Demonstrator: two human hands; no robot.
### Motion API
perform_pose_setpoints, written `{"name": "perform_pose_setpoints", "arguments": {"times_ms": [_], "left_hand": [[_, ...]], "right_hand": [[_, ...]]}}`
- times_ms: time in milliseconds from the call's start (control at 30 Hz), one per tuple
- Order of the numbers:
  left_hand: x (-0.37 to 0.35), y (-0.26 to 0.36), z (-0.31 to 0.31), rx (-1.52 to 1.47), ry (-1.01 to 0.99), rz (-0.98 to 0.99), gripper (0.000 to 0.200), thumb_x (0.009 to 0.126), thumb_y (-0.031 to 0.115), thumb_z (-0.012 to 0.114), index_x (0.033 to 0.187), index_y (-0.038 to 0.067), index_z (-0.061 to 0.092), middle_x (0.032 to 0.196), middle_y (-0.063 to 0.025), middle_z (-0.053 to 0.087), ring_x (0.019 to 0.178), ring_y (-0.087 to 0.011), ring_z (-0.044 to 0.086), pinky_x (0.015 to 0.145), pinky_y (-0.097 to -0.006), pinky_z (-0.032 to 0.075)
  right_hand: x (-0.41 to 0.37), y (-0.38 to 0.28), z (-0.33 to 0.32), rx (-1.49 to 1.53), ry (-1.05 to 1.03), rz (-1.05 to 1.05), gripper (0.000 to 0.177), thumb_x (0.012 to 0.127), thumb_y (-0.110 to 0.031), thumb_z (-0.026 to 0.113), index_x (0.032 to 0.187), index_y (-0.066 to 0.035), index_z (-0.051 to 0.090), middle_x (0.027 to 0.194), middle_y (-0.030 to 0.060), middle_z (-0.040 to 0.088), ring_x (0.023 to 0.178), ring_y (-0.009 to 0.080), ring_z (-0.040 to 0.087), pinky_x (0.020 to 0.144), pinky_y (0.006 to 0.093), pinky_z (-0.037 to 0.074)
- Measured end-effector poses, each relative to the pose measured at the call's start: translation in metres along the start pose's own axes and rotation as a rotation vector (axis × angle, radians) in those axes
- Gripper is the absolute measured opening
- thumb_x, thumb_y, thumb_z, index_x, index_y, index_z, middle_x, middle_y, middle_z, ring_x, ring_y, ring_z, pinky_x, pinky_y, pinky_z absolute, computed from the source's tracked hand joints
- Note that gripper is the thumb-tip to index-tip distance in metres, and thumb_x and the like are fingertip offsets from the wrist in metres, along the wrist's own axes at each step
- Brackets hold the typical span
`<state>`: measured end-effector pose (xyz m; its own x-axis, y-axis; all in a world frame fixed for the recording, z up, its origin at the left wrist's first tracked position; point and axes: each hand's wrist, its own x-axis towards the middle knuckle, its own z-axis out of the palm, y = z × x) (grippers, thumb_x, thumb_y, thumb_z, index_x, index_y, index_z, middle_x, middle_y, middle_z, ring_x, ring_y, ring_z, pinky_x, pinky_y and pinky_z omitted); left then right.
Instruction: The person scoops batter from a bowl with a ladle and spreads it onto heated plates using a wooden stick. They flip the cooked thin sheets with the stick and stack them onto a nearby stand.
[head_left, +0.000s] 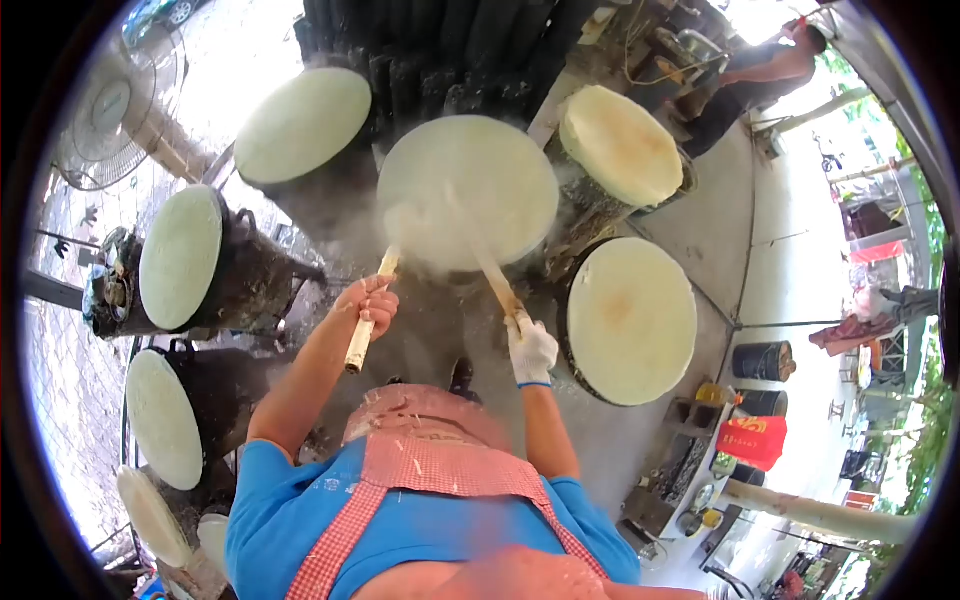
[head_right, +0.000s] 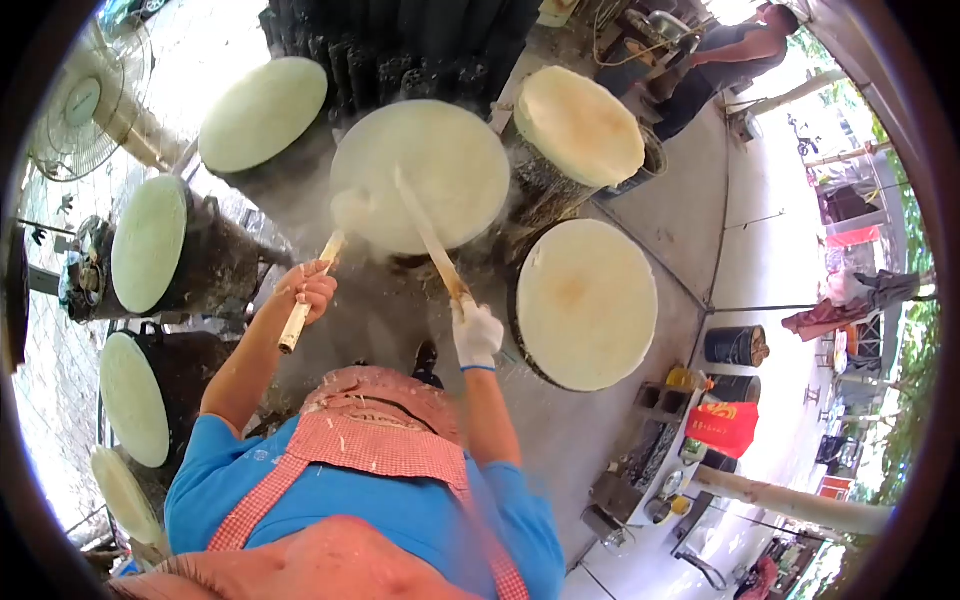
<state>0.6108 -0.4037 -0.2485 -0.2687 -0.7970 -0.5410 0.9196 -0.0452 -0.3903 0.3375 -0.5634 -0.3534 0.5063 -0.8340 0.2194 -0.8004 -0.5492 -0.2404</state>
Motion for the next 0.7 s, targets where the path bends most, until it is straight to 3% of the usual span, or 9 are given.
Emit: {"name": "perform_pose_setpoints", "arguments": {"times_ms": [100,133,200,367,500,533,567,600,700], "left_hand": [[0.048,0.006,0.015,0.133,0.131,0.136,0.016,0.091,0.017,0.048,0.079,0.008,0.042,0.057,0.0028,0.033,0.041,-0.0058,0.032,0.033,-0.0191,0.029],[0.062,0.004,0.027,0.187,0.187,0.189,0.016,0.091,0.017,0.049,0.079,0.008,0.043,0.057,0.0027,0.034,0.041,-0.0059,0.032,0.032,-0.0184,0.029],[0.103,0.001,0.057,0.299,0.210,0.215,0.020,0.091,0.015,0.048,0.076,0.010,0.036,0.053,0.0028,0.033,0.039,-0.0063,0.031,0.031,-0.0186,0.028],[0.240,0.022,0.112,0.589,0.145,0.230,0.021,0.091,0.015,0.047,0.074,0.010,0.037,0.048,0.0040,0.035,0.034,-0.0089,0.032,0.030,-0.0234,0.030],[0.311,0.021,0.136,0.708,0.182,0.400,0.012,0.092,0.018,0.042,0.087,0.008,0.041,0.053,0.0035,0.034,0.039,-0.0072,0.034,0.033,-0.0228,0.032],[0.332,0.028,0.132,0.722,0.228,0.401,0.012,0.094,0.020,0.041,0.093,0.007,0.042,0.054,0.0037,0.033,0.041,-0.0061,0.034,0.034,-0.0216,0.033],[0.343,0.033,0.132,0.684,0.262,0.418,0.017,0.089,0.013,0.045,0.073,0.009,0.041,0.051,0.0003,0.035,0.038,-0.0108,0.036,0.032,-0.0261,0.033],[0.346,0.034,0.133,0.690,0.265,0.417,0.017,0.089,0.013,0.046,0.073,0.009,0.041,0.051,0.0001,0.035,0.038,-0.0111,0.036,0.033,-0.0263,0.033],[0.346,0.040,0.129,0.693,0.257,0.434,0.017,0.088,0.013,0.047,0.073,0.009,0.040,0.051,0.0000,0.036,0.037,-0.0110,0.036,0.032,-0.0258,0.033]], "right_hand": [[0.012,0.046,0.002,0.051,0.034,0.182,0.026,0.085,-0.039,0.057,0.105,-0.024,0.066,0.069,0.0135,0.062,0.058,0.0346,0.060,0.056,0.0458,0.049],[0.021,0.044,-0.023,0.138,-0.069,0.330,0.029,0.086,-0.036,0.058,0.111,-0.022,0.065,0.084,0.0174,0.066,0.075,0.0344,0.064,0.070,0.0418,0.051],[0.026,0.083,0.010,0.386,0.261,0.199,0.033,0.085,-0.029,0.062,0.113,-0.012,0.064,0.073,0.0086,0.066,0.060,0.0218,0.062,0.057,0.0349,0.049],[0.058,0.090,0.003,1.018,-0.044,0.665,0.030,0.084,-0.017,0.062,0.113,-0.009,0.065,0.063,-0.0036,0.053,0.046,0.0052,0.041,0.041,0.0221,0.033],[0.079,0.067,-0.014,1.215,-0.143,0.810,0.030,0.084,-0.017,0.063,0.112,-0.007,0.066,0.061,-0.0050,0.051,0.046,0.0041,0.039,0.041,0.0215,0.029],[0.081,0.063,-0.013,1.214,-0.145,0.836,0.031,0.083,-0.018,0.064,0.112,-0.007,0.066,0.061,-0.0057,0.050,0.047,0.0035,0.039,0.042,0.0213,0.030],[0.085,0.057,-0.011,1.215,-0.149,0.856,0.032,0.082,-0.019,0.065,0.112,-0.007,0.066,0.060,-0.0063,0.049,0.048,0.0030,0.038,0.043,0.0211,0.030],[0.087,0.054,-0.009,1.217,-0.155,0.878,0.034,0.081,-0.020,0.066,0.112,-0.006,0.066,0.060,-0.0070,0.048,0.049,0.0024,0.038,0.045,0.0209,0.030],[0.086,0.057,-0.001,0.644,-0.100,0.577,0.033,0.085,-0.032,0.058,0.112,-0.014,0.066,0.073,0.0097,0.065,0.064,0.0219,0.061,0.059,0.0344,0.046]]}}
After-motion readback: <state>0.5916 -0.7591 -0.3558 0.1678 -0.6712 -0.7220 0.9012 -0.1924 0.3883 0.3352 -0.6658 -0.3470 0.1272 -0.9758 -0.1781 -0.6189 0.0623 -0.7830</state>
